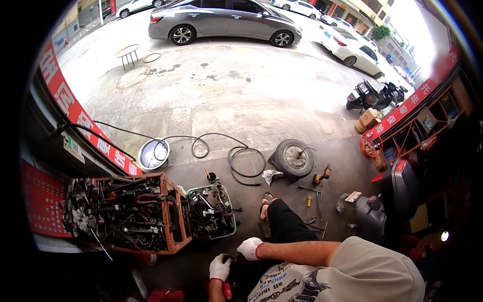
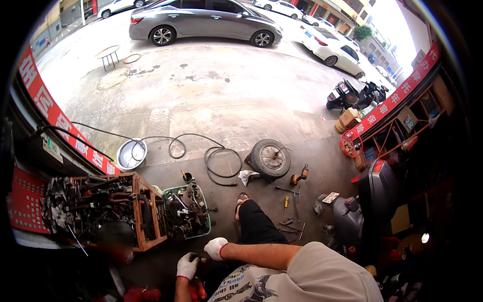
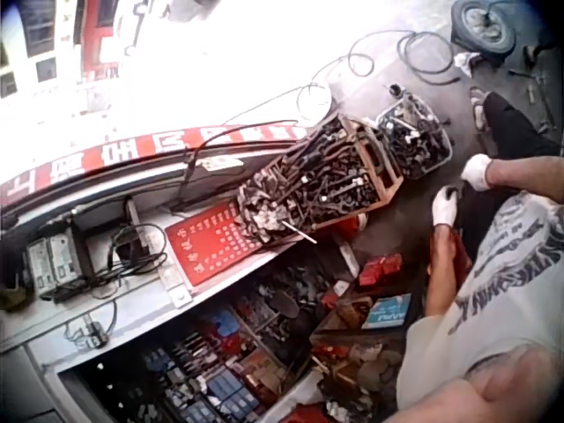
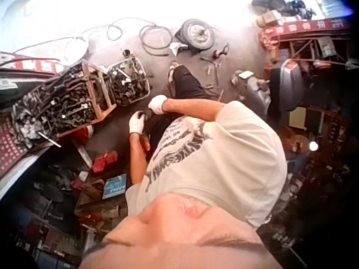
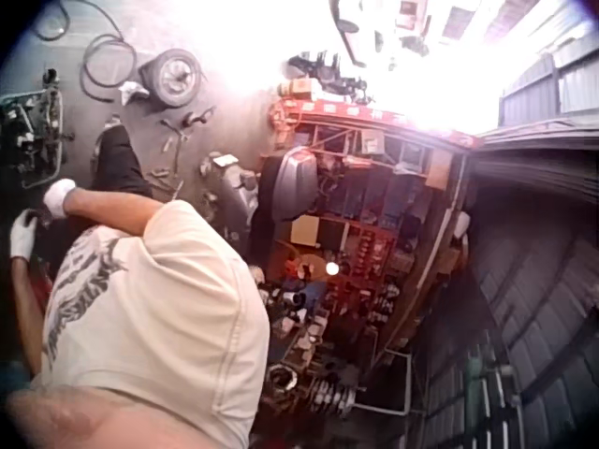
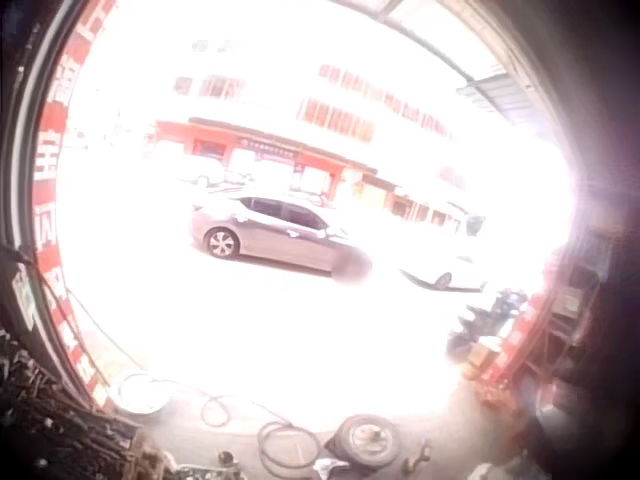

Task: The person sits on the ground and works on a motorcycle tire, using a screwdriver to adjust the hub, applying lubricant with a brush, and using a power drill to tighten bolts on the wheel.

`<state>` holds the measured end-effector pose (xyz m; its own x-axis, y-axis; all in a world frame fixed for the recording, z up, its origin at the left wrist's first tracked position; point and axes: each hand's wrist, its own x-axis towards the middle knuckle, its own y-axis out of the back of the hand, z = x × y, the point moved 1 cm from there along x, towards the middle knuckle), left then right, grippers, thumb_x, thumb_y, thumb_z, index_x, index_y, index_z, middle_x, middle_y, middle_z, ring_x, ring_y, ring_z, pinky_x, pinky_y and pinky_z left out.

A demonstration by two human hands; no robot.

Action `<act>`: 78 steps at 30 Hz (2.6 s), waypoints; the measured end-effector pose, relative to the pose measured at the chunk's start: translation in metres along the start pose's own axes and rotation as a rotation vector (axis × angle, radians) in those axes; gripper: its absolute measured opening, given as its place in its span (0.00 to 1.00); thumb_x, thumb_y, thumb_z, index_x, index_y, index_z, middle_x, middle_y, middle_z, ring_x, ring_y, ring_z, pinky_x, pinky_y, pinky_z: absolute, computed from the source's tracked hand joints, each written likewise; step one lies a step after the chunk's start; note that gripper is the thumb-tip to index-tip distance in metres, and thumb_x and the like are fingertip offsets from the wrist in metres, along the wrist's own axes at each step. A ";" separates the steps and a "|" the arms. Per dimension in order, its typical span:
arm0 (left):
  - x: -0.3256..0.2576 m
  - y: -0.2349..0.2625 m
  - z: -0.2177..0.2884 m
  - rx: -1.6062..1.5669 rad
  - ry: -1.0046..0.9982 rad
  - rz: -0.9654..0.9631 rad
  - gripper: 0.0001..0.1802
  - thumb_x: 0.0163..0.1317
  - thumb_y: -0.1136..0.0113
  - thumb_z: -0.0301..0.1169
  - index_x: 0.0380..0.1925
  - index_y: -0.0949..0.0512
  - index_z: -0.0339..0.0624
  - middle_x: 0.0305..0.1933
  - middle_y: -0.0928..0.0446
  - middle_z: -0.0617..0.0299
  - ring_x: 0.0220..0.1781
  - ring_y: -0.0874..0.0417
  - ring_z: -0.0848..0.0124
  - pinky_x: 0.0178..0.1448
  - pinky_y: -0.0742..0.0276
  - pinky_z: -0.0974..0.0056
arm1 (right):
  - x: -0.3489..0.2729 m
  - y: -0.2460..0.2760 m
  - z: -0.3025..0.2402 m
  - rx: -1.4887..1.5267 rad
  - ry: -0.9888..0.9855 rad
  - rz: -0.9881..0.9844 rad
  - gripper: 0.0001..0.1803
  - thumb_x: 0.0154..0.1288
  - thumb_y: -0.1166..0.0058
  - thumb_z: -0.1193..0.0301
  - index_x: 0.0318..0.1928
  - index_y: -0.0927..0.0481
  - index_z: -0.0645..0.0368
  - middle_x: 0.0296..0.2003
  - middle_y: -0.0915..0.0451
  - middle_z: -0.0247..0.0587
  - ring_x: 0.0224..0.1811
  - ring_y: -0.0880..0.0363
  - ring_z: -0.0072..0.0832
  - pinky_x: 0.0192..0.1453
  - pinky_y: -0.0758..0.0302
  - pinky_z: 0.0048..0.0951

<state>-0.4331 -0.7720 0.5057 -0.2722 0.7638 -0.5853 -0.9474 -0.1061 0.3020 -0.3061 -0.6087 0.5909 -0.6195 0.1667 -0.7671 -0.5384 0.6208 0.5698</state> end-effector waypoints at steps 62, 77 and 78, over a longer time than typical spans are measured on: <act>0.532 -0.636 -0.103 1.171 0.112 -0.942 0.33 0.60 0.40 0.37 0.67 0.30 0.42 0.68 0.25 0.47 0.70 0.23 0.50 0.71 0.29 0.46 | 0.147 -0.118 0.876 0.743 -0.026 0.342 0.06 0.67 0.44 0.69 0.41 0.20 0.55 0.27 0.19 0.48 0.31 0.17 0.49 0.37 0.20 0.48; 0.691 -0.715 -0.059 0.853 -0.341 -0.905 0.24 0.67 0.46 0.40 0.59 0.23 0.40 0.59 0.18 0.45 0.60 0.17 0.49 0.68 0.25 0.50 | 0.127 -0.103 0.827 0.295 0.188 0.491 0.11 0.65 0.38 0.62 0.39 0.20 0.57 0.27 0.23 0.42 0.31 0.18 0.45 0.39 0.21 0.44; 0.693 -0.720 -0.035 0.785 -0.418 -0.853 0.24 0.67 0.46 0.40 0.59 0.22 0.40 0.58 0.18 0.45 0.60 0.17 0.49 0.67 0.25 0.50 | 0.122 -0.105 0.824 0.274 0.177 0.531 0.13 0.63 0.36 0.61 0.40 0.20 0.57 0.30 0.23 0.43 0.33 0.18 0.45 0.40 0.21 0.45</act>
<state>0.0543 -0.1883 -0.1437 0.5956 0.5614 -0.5745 -0.3976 0.8275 0.3963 0.1454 -0.0226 0.1943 -0.8605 0.3914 -0.3260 0.0203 0.6658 0.7458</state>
